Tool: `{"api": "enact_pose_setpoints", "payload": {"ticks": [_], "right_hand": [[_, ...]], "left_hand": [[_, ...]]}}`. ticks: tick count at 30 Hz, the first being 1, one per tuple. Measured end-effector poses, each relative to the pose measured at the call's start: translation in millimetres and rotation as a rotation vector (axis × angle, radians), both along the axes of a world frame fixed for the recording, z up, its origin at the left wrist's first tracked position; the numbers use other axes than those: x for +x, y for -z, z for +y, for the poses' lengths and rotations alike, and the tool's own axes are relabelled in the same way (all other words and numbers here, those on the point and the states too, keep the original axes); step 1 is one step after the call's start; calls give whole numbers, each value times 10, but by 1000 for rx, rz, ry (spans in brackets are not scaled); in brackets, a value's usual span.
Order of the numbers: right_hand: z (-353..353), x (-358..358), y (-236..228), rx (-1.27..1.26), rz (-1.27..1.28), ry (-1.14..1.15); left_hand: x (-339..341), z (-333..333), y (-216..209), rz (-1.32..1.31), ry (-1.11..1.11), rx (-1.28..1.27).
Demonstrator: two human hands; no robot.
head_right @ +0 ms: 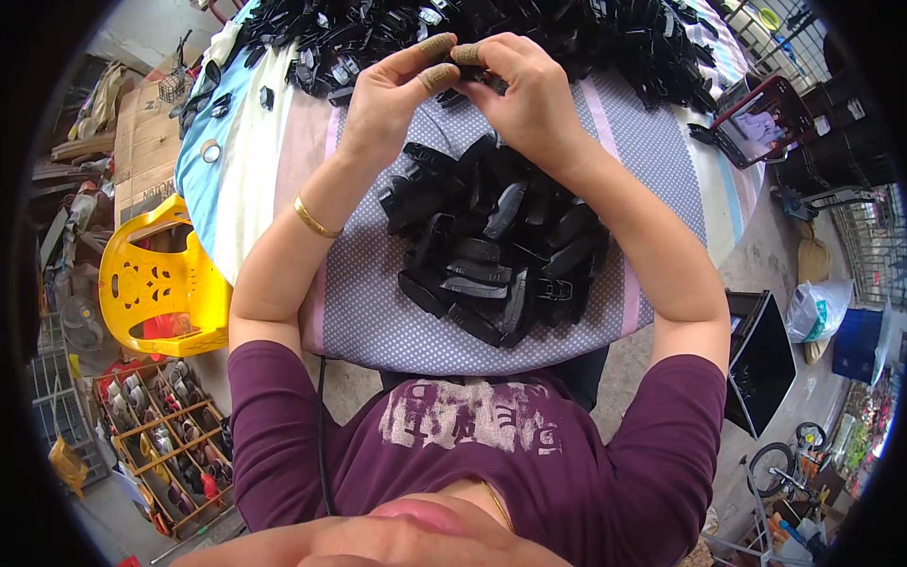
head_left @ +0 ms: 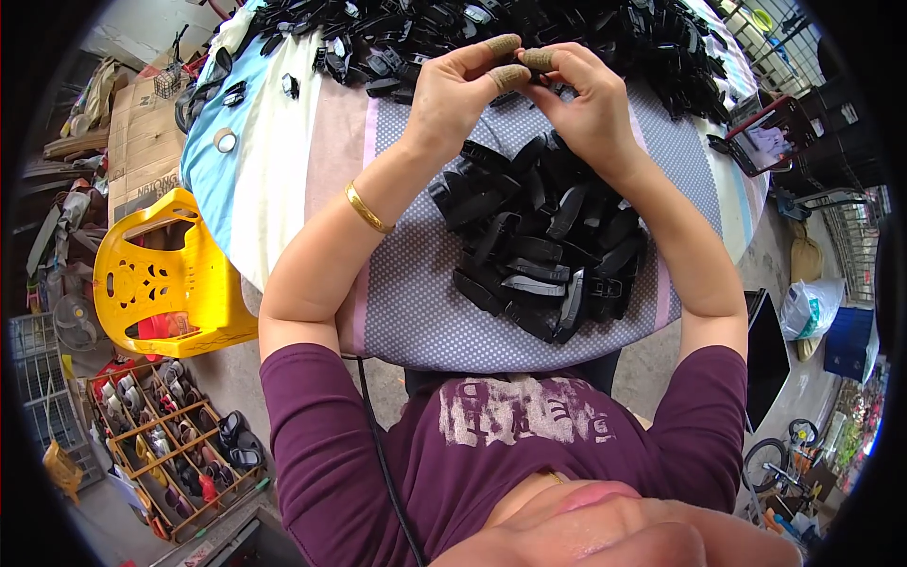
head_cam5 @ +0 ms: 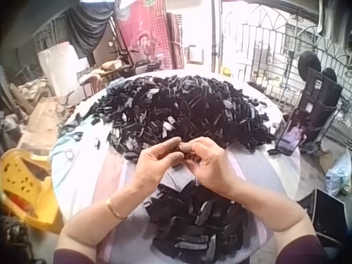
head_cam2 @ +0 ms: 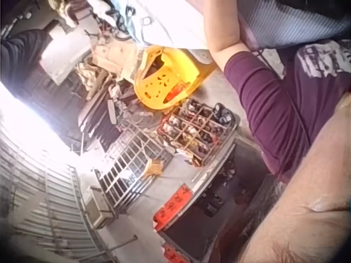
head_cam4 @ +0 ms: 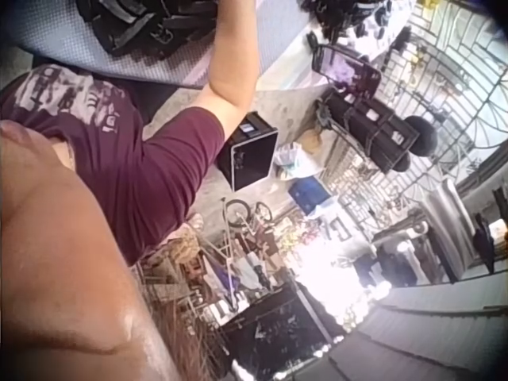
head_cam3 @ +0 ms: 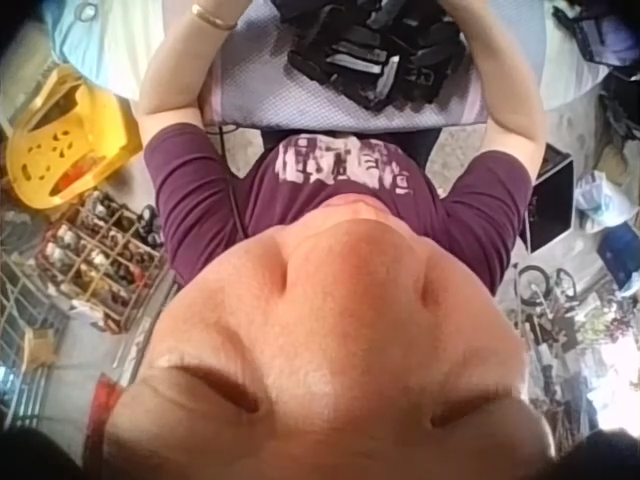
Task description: Inspecting and assembling small black plastic components on a table.
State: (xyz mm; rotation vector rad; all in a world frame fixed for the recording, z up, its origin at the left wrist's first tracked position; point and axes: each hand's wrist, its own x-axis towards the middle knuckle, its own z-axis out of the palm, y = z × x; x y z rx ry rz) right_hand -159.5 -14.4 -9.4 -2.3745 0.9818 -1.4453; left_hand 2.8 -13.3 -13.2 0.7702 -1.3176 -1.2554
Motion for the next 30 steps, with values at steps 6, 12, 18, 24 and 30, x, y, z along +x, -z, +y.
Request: {"api": "enact_pose_setpoints", "payload": {"ticks": [6,12,18,24,30], "right_hand": [[-87,-98,-7,298,-17,12],[29,-136,-167,594,-56,-321],[-112,-270,-266,633,167,-389],[-582,-997,-169,218,278,90],[-518,-808,-123,95,375,41]], "left_hand": [[39,-43,-92,65,53,-108],[122,-40,-220,9,183,-190],[110,17,-308,-121,125,-209],[-23,423,-620,-751,437,-384],[-95,224,-365,-828,435,-471]]}}
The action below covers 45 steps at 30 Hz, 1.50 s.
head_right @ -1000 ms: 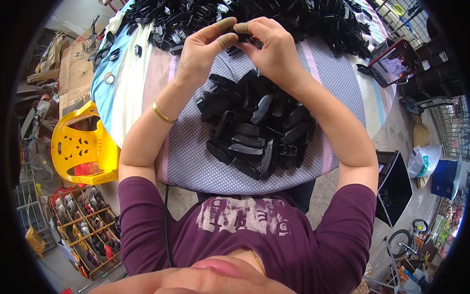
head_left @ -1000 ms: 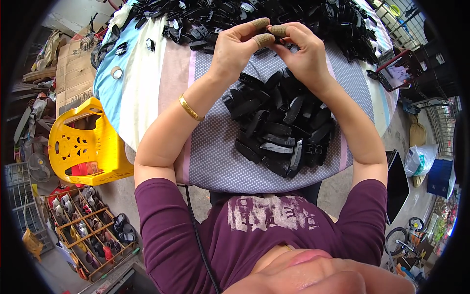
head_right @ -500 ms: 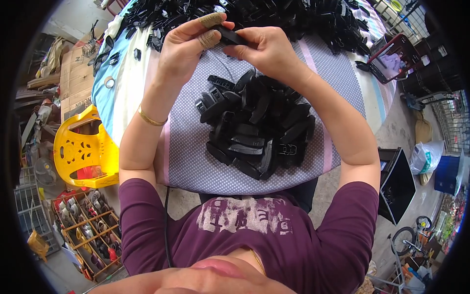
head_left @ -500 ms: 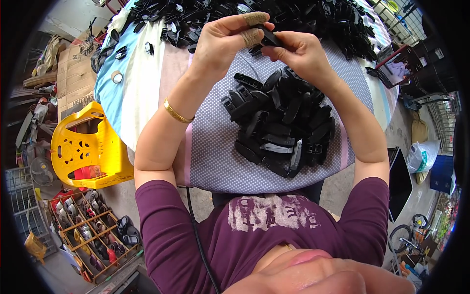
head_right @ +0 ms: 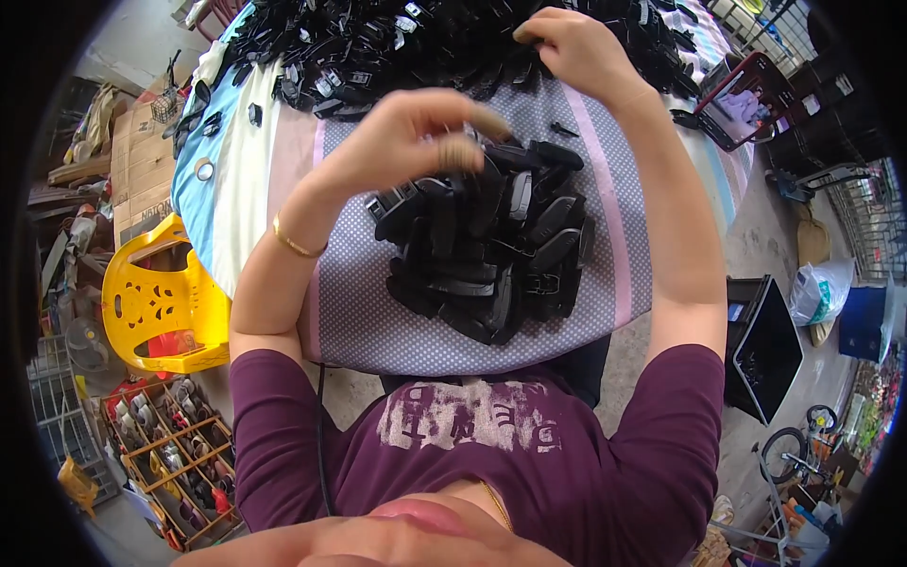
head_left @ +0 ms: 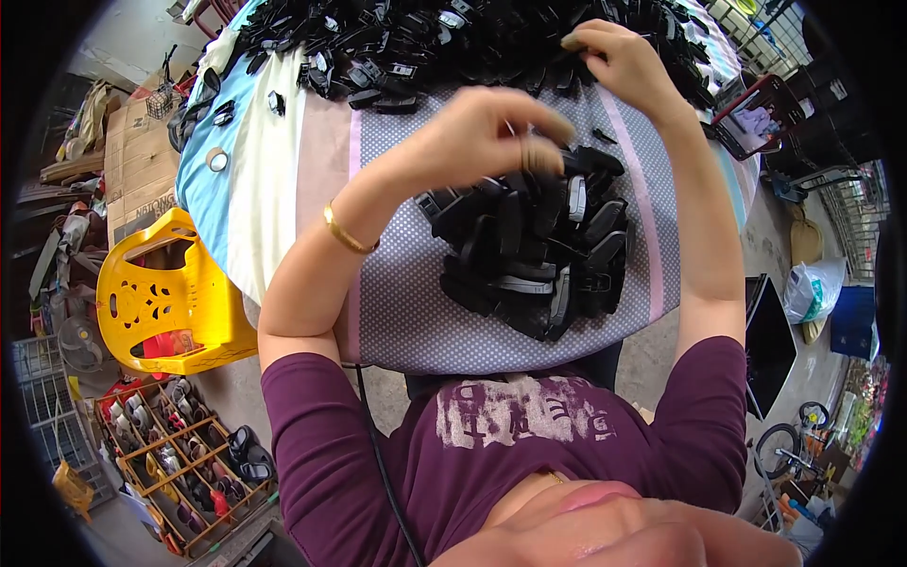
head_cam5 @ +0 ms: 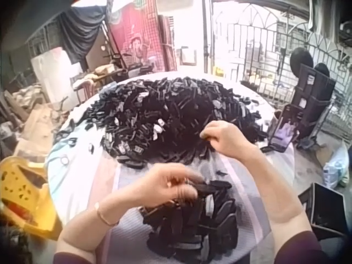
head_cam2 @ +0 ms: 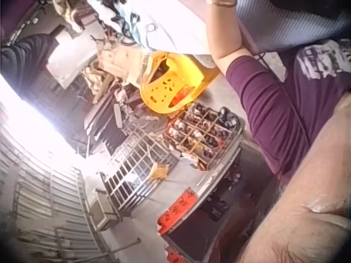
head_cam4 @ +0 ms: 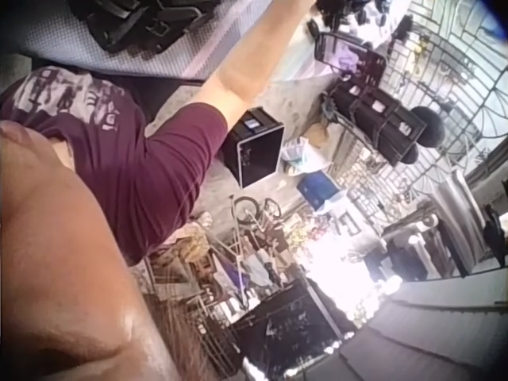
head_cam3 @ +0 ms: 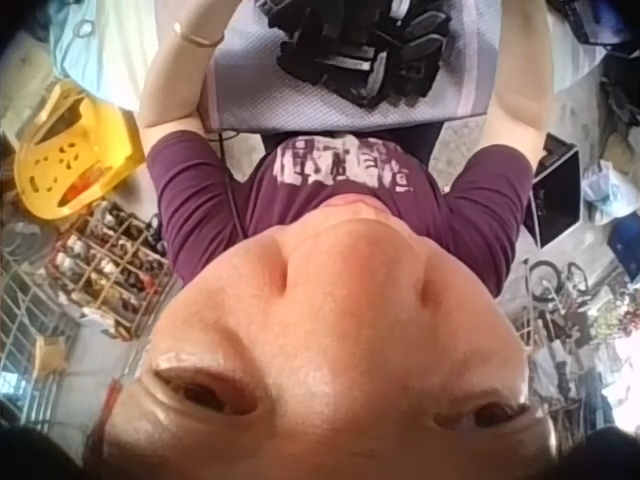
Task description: Inspecting and assembling small black plastic components on a table.
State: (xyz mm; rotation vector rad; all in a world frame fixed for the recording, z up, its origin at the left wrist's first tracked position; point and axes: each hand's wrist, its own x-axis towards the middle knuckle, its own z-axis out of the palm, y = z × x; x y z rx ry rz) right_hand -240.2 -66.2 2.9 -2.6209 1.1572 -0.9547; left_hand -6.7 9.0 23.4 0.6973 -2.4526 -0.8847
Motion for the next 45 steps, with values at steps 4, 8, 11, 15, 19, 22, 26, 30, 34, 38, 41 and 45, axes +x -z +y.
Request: {"api": "enact_pose_setpoints", "payload": {"ticks": [4,8,11,15,19,22,26,30,34,38,41,45], "right_hand": [[113,211,27,-299,390,235],[41,239,136,-347,468,262],[92,322,119,-403,460,253],[19,280,149,-384,495,281],[-14,211,175,-416,395,198],[-33,166,203,-388,120,159],[166,444,91,-139,-230,103],[294,647,64,9,-351,85],[313,663,117,149,-459,-37],[323,614,121,301,-463,-129],[300,585,150,32,-295,-52],[541,745,-187,-84,-371,78]], "left_hand": [[51,-363,447,8,-490,-552],[84,-438,599,-115,-433,-489],[102,-402,562,-11,-486,-353],[129,-399,517,425,-471,395],[139,-370,460,626,-434,710],[117,-373,460,699,-387,749],[93,-357,487,750,-326,738],[68,-340,463,817,-290,726],[98,-318,428,874,-336,683],[91,-338,462,841,-323,584],[80,-331,450,791,-400,511],[91,-304,418,790,-504,492]]}}
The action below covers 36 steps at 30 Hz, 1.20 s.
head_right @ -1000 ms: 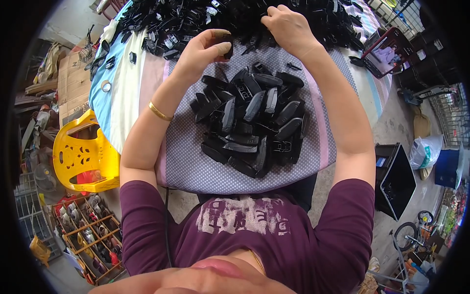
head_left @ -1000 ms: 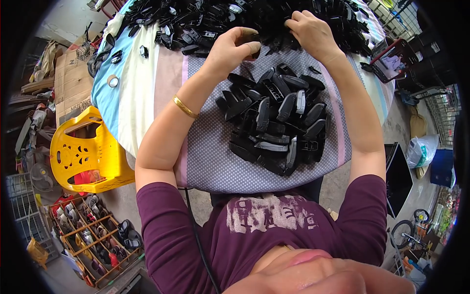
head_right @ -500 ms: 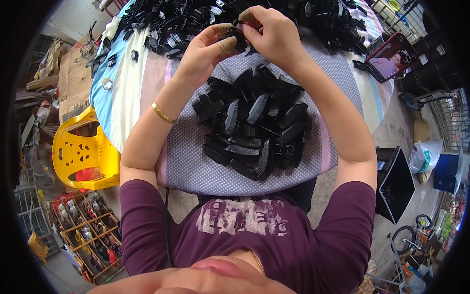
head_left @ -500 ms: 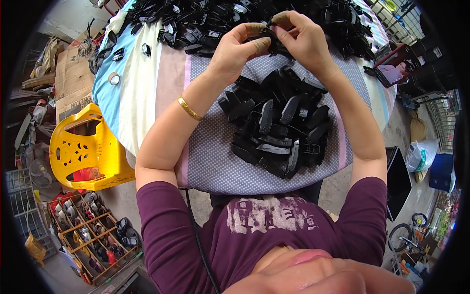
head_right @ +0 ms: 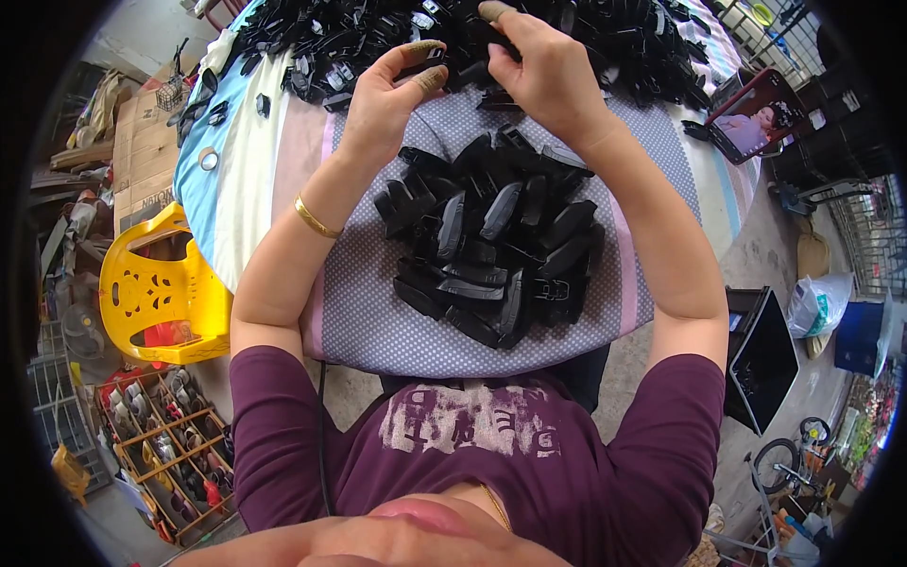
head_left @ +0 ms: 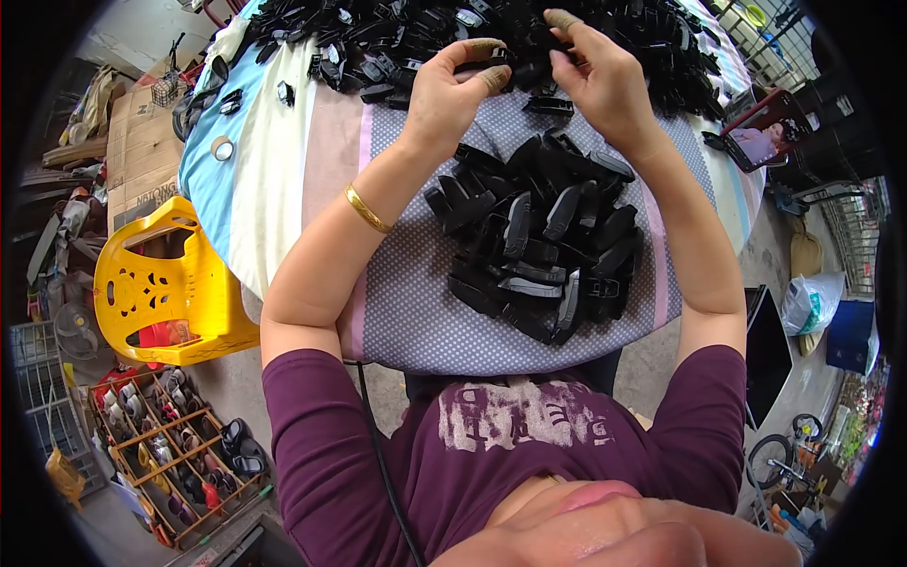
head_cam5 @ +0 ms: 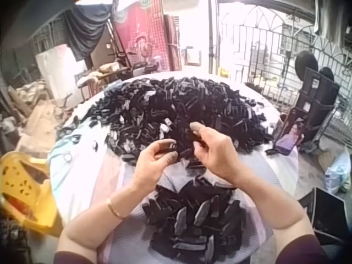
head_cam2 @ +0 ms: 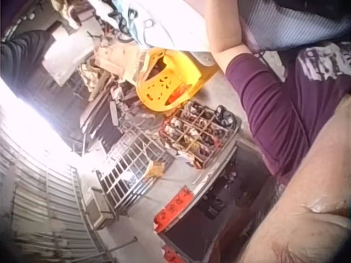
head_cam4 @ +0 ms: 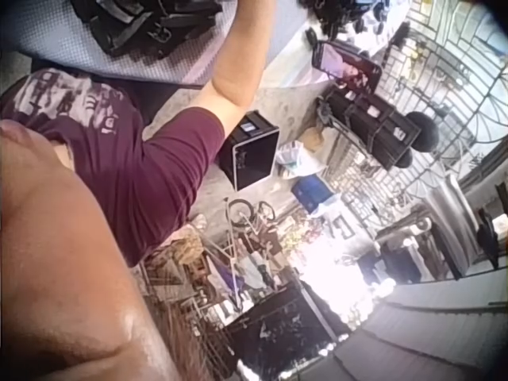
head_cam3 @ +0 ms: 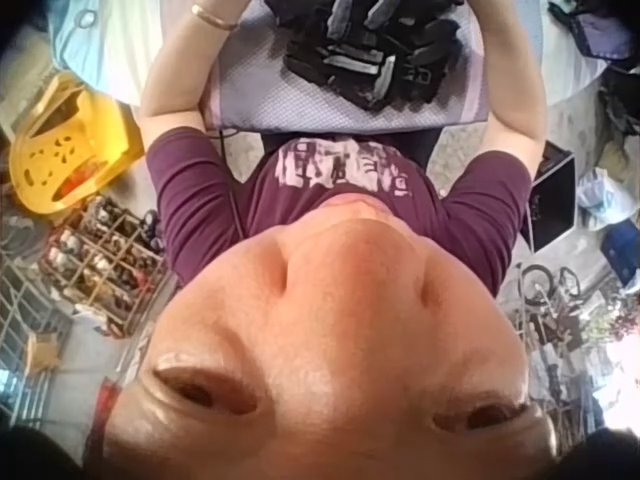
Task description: Inspecting and assembling small black plastic components on a table.
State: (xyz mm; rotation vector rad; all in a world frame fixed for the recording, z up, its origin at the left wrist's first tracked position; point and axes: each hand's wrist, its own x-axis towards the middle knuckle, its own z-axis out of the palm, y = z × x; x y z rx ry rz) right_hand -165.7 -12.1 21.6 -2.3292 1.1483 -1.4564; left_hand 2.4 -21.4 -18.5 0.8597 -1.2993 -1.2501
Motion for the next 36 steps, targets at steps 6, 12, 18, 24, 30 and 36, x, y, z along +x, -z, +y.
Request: {"api": "enact_pose_setpoints", "payload": {"ticks": [6,12,18,24,30,36], "right_hand": [[-103,-70,224,413,-291,-321],[-134,-110,231,742,-396,-410],[-74,-21,256,638,-377,-292],[-60,8,248,596,-219,-276],[-28,-31,221,487,-53,-266],[-86,-99,178,498,-34,-338]], "left_hand": [[1,-50,60,65,46,-45],[63,-85,82,112,113,-52],[35,-31,18,188,140,31],[83,-44,-41,364,280,55],[116,-40,-80,188,286,-115],[125,-26,-205,63,265,-177]]}}
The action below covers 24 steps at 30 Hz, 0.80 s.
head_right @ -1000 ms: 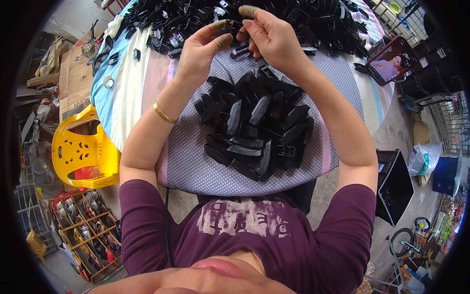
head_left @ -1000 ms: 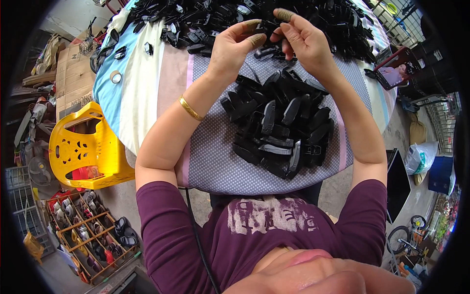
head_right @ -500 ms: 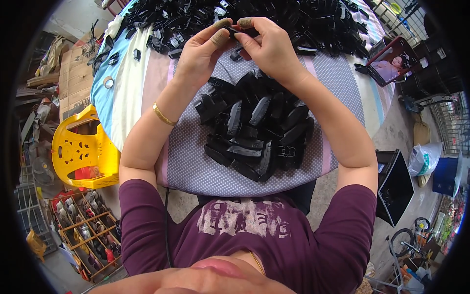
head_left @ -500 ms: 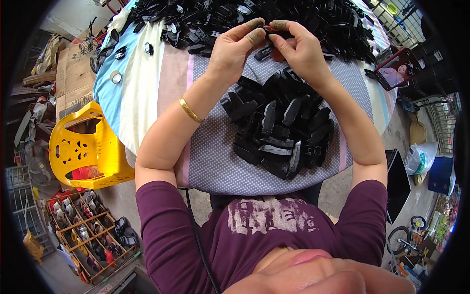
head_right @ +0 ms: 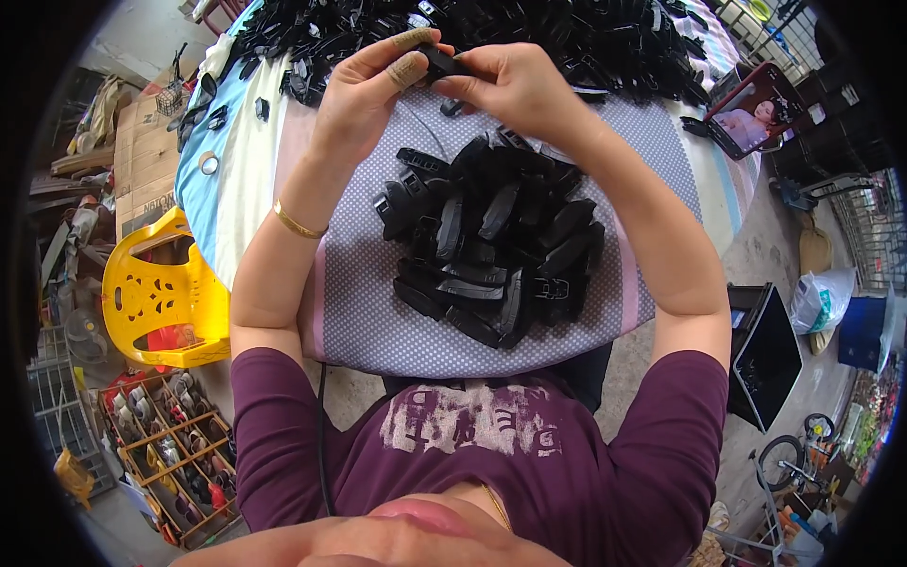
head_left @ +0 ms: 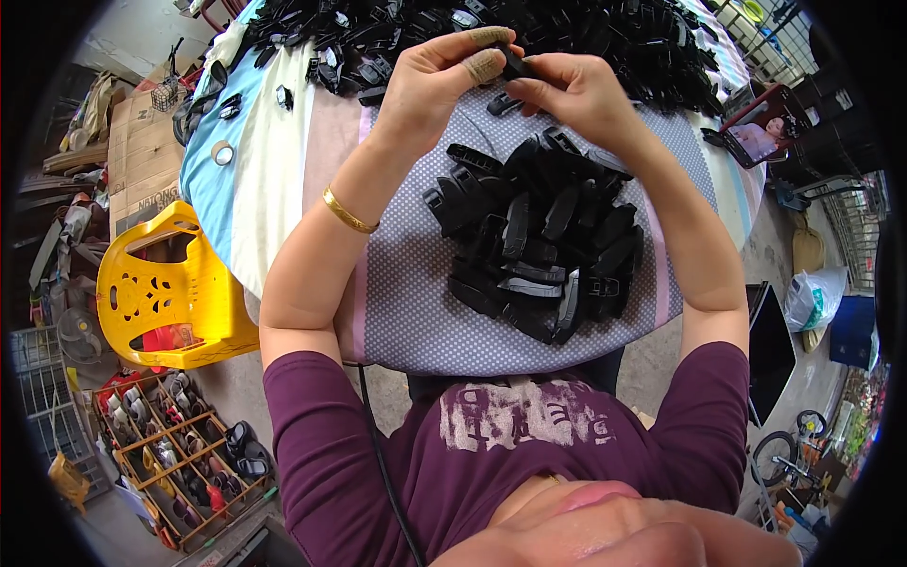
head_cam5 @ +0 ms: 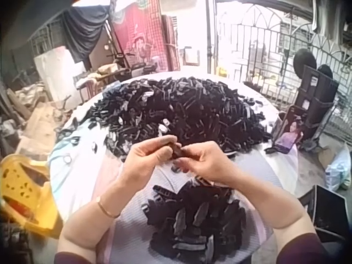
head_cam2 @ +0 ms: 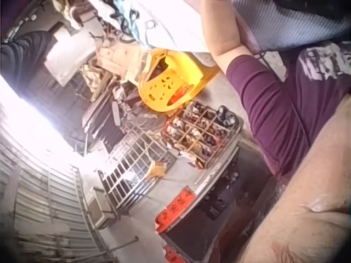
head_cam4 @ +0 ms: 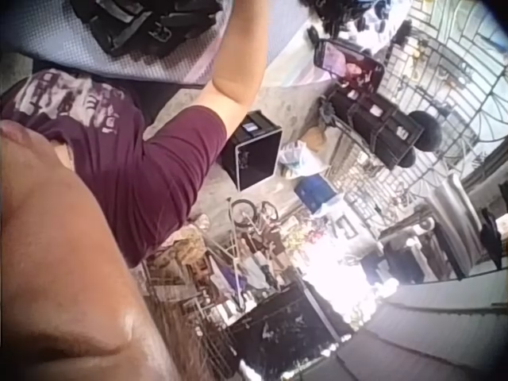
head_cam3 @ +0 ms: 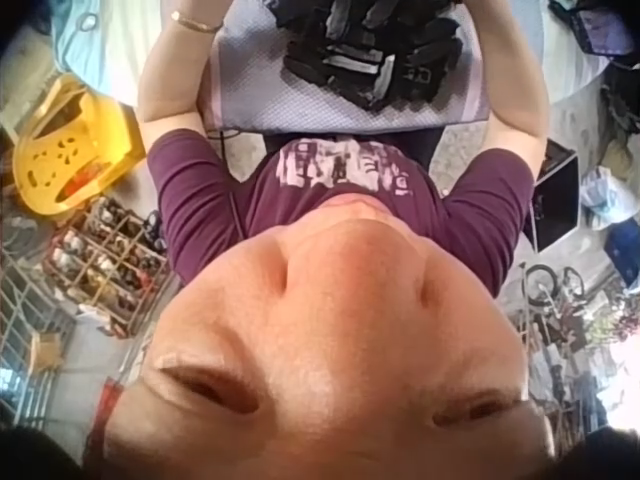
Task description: Inspecting and assembling small black plastic components on a table.
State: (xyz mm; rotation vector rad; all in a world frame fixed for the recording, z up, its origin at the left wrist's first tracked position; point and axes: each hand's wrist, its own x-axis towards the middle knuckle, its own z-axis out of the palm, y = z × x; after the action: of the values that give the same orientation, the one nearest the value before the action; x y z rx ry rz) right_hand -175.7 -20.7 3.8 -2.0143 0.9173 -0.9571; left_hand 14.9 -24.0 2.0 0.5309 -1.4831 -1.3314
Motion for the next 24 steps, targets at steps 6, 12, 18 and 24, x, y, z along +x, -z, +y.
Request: {"api": "enact_pose_setpoints", "payload": {"ticks": [6,12,18,24], "right_hand": [[-222,-665,-364,61,302,-39],[-209,-868,-107,-243,858,284],[-185,-715,-49,-189,884,288],[-202,-719,52,-377,511,282]], "left_hand": [[-63,298,-343,-576,137,-234],[-298,308,-240,-739,260,-330],[-544,-102,182,-1047,-270,-757],[-506,-28,200,-933,-385,-799]]}}
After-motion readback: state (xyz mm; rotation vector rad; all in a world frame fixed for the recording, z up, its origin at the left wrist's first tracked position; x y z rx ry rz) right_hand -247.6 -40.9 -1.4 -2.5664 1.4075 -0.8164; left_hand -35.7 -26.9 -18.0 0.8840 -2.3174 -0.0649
